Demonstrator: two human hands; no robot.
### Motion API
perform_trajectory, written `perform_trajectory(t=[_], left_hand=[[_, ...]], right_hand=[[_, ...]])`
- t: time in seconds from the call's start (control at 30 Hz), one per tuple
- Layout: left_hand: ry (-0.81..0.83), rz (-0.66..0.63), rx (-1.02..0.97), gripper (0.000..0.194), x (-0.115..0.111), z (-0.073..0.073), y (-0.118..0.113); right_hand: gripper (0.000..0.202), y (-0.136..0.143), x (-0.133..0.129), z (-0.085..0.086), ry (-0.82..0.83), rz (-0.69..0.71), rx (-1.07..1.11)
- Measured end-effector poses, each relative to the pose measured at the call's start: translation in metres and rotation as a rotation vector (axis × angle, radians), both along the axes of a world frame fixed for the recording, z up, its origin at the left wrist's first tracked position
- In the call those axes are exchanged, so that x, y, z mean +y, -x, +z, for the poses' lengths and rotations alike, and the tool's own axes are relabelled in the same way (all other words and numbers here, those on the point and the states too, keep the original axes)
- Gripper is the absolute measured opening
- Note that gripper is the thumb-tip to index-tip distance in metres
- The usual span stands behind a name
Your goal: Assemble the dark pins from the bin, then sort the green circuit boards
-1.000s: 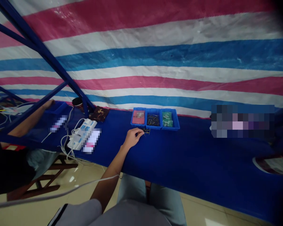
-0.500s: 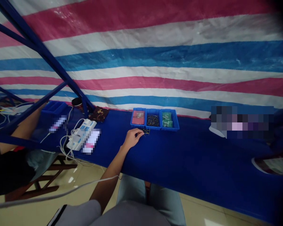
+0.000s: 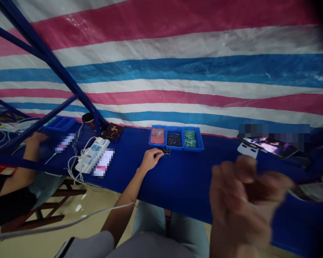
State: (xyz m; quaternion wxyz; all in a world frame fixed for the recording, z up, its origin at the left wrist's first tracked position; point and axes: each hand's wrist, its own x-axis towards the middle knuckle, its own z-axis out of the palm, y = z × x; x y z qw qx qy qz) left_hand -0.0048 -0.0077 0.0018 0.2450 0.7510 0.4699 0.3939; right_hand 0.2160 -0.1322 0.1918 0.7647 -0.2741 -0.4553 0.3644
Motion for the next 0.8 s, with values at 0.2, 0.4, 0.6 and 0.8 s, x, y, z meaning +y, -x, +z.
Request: perform_trajectory(t=[0.2, 0.4, 0.6, 0.8], left_hand=[[0.035, 0.005, 0.017, 0.024, 0.0, 0.0, 0.0], [0.023, 0.005, 0.018, 0.023, 0.0, -0.001, 0.0], [0.02, -0.012, 0.027, 0.023, -0.001, 0.002, 0.0], [0.019, -0.021, 0.041, 0.025, -0.002, 0.003, -0.001]], right_hand=[[0.032, 0.025, 0.047, -0.061, 0.139, 0.06, 0.039], [0.013, 0.029, 0.078, -0.132, 0.398, 0.032, -0.292], [0.028, 0.035, 0.096, -0.176, 0.355, -0.111, -0.733], [0.025, 0.035, 0.097, -0.196, 0.314, 0.022, -0.787]])
